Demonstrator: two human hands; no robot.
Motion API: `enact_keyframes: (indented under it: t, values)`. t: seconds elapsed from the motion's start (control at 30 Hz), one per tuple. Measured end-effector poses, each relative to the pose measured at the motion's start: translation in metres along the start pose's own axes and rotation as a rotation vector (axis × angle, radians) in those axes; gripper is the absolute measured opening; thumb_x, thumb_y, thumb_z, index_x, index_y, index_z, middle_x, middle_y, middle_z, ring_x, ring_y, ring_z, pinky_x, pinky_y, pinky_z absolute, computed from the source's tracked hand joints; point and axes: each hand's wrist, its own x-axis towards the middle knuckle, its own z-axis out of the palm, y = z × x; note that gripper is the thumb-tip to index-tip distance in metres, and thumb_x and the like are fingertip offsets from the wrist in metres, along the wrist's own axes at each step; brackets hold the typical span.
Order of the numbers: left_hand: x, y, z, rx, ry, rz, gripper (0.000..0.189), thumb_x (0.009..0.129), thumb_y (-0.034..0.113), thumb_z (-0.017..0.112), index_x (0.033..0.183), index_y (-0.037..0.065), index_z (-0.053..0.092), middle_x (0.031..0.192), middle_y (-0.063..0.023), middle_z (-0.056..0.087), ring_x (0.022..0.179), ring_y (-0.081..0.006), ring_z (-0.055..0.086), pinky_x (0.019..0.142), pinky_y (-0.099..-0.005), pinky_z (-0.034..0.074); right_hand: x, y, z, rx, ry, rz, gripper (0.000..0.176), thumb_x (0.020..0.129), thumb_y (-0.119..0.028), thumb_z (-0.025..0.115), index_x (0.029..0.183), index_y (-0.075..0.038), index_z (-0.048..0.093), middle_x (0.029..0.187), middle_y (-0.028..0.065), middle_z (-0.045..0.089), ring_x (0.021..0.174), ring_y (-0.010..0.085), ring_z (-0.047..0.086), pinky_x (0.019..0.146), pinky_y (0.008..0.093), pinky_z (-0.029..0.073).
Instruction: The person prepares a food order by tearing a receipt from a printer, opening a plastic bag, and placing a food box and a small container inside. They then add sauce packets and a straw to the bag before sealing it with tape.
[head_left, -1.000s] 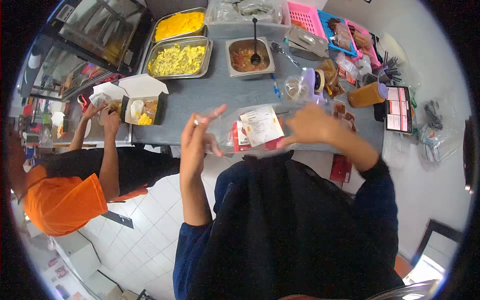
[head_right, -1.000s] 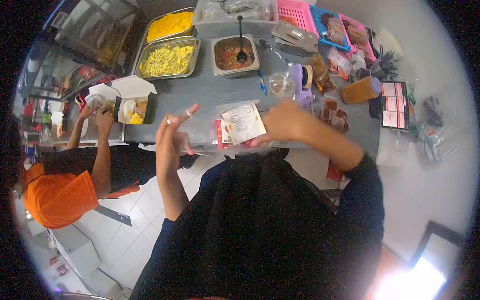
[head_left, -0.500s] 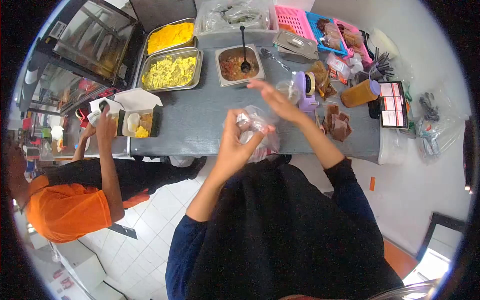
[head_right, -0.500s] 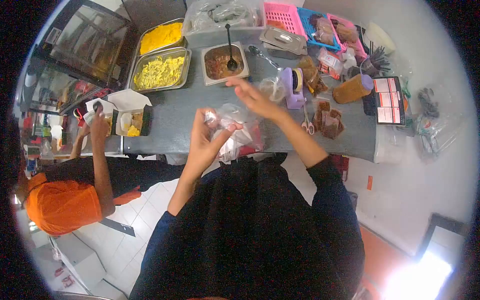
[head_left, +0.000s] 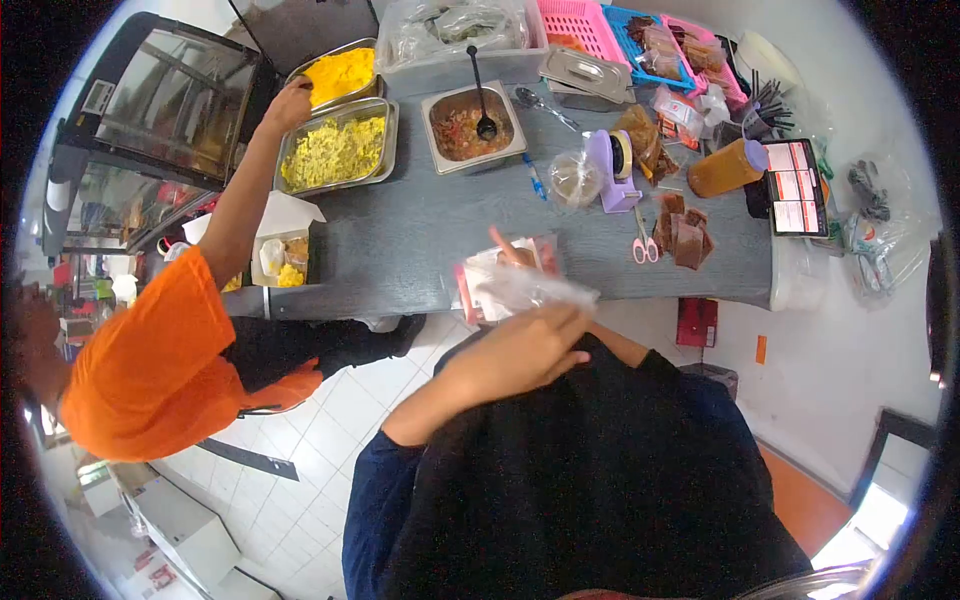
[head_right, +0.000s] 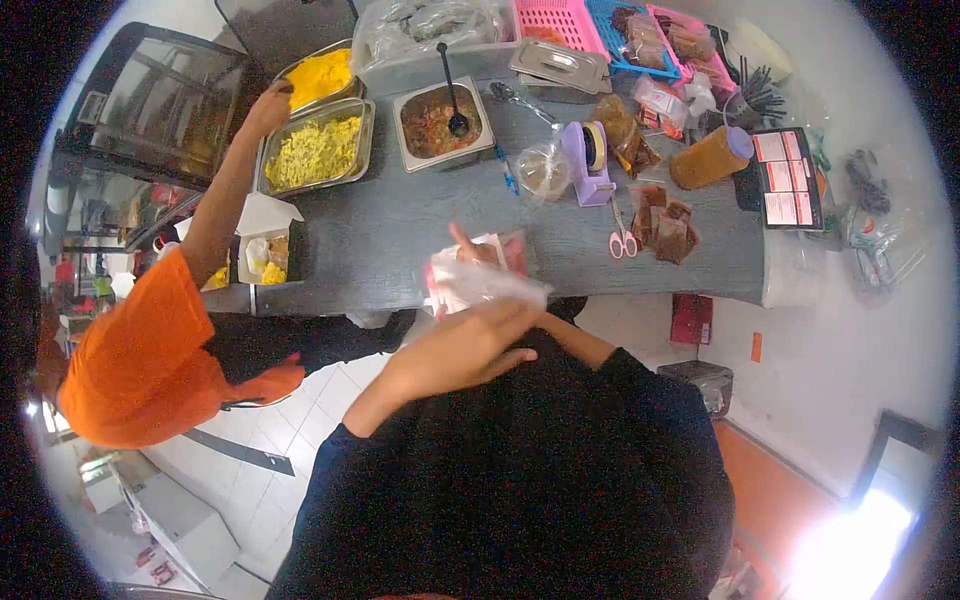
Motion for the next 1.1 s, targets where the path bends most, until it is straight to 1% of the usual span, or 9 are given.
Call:
enact_keyframes:
  t: [0.07, 0.13, 0.23, 0.33, 0.5, 0.57, 0.73, 0.83, 1.1]
  values:
    - [-0.002, 0.011, -0.014, 0.093, -0.254, -0.175, 0.049, 0.076, 0.035, 0.068, 0.110, 0.002, 0.054, 0.109, -0.0206, 0.055, 0.105, -0.0352, 0.052, 0.092, -0.0405, 0.040, 0.000, 0.013, 0.004, -0.016, -0.012, 0.084, 0.066, 0.076, -0.055, 0.054, 0.121, -0.008, 0.046, 0.116, 0.0127, 0.052, 0.109, 0.0287, 0.049, 0.096, 0.0421, 0.033]
    - [-0.014, -0.012, -0.031, 0.172, 0.242, -0.126, 0.062, 0.070, 0.040, 0.072, 0.116, 0.003, 0.053, 0.114, -0.0191, 0.055, 0.107, -0.0363, 0.051, 0.093, -0.0433, 0.039, 0.009, 0.016, -0.011, -0.084, -0.046, 0.187, 0.060, 0.075, -0.051, 0.056, 0.116, -0.008, 0.049, 0.112, 0.0115, 0.054, 0.108, 0.0283, 0.049, 0.095, 0.0421, 0.034]
    - [-0.015, -0.076, -0.014, 0.531, 0.241, -0.147, 0.083, 0.066, 0.039, 0.074, 0.132, 0.007, 0.035, 0.132, -0.0184, 0.040, 0.122, -0.0327, 0.040, 0.102, -0.0434, 0.029, 0.025, 0.022, -0.025, -0.297, -0.142, 0.318, 0.052, 0.075, -0.046, 0.060, 0.110, -0.009, 0.055, 0.107, 0.0098, 0.056, 0.106, 0.0277, 0.050, 0.094, 0.0420, 0.035]
    - [-0.002, -0.147, 0.033, 0.654, 0.061, -0.058, 0.099, 0.059, 0.042, 0.077, 0.137, 0.008, 0.026, 0.137, -0.0187, 0.033, 0.126, -0.0345, 0.034, 0.108, -0.0438, 0.019, 0.041, 0.016, -0.022, -0.801, -0.080, -0.282, 0.046, 0.074, -0.050, 0.060, 0.092, -0.008, 0.062, 0.099, 0.0072, 0.058, 0.101, 0.0239, 0.052, 0.093, 0.0420, 0.036]
    - [0.047, -0.206, 0.107, 1.145, 0.286, 0.123, 0.107, 0.052, 0.046, 0.079, 0.137, 0.007, 0.027, 0.137, -0.0168, 0.034, 0.123, -0.0337, 0.037, 0.110, -0.0422, 0.016, 0.035, -0.028, -0.034, -0.841, -0.013, -0.295, 0.038, 0.069, -0.035, 0.063, 0.096, -0.009, 0.059, 0.096, 0.0077, 0.052, 0.098, 0.0293, 0.047, 0.097, 0.0436, 0.030]
    - [0.038, -0.175, 0.096, -0.288, 0.300, 0.288, 0.095, 0.064, 0.047, 0.072, 0.138, 0.008, 0.027, 0.135, -0.0141, 0.036, 0.123, -0.0291, 0.039, 0.110, -0.0399, 0.014, 0.023, -0.042, -0.047, -0.623, 0.015, -0.202, 0.052, 0.068, -0.039, 0.068, 0.110, -0.010, 0.053, 0.110, 0.0097, 0.048, 0.109, 0.0313, 0.041, 0.096, 0.0436, 0.032]
    - [0.036, -0.146, 0.038, -0.570, 0.420, -0.160, 0.041, 0.094, 0.040, 0.037, 0.112, 0.006, 0.050, 0.109, -0.0105, 0.054, 0.115, -0.0218, 0.046, 0.107, -0.0361, 0.021, -0.025, -0.042, -0.110, -0.100, 0.640, 0.040, 0.070, 0.073, -0.037, 0.069, 0.130, -0.013, 0.036, 0.127, 0.0174, 0.039, 0.118, 0.0355, 0.039, 0.099, 0.0421, 0.031]
    - [0.029, -0.120, -0.010, -1.052, 0.661, -0.091, 0.040, 0.095, 0.044, 0.036, 0.094, 0.008, 0.054, 0.097, -0.0055, 0.057, 0.102, -0.0184, 0.053, 0.098, -0.0326, 0.033, -0.039, -0.007, -0.123, -0.761, 0.634, -0.252, 0.078, 0.075, -0.031, 0.069, 0.136, -0.017, 0.023, 0.132, 0.0209, 0.034, 0.119, 0.0375, 0.039, 0.099, 0.0429, 0.032]
    - [0.030, -0.048, -0.056, -1.090, 0.862, -0.655, 0.052, 0.092, 0.043, 0.043, 0.117, -0.002, 0.050, 0.102, -0.0113, 0.060, 0.087, -0.0190, 0.060, 0.078, -0.0323, 0.048, 0.030, -0.077, -0.103, -0.288, 0.317, -0.421, 0.098, 0.063, -0.034, 0.078, 0.138, -0.012, 0.019, 0.140, 0.0226, 0.023, 0.128, 0.0384, 0.028, 0.104, 0.0472, 0.025]
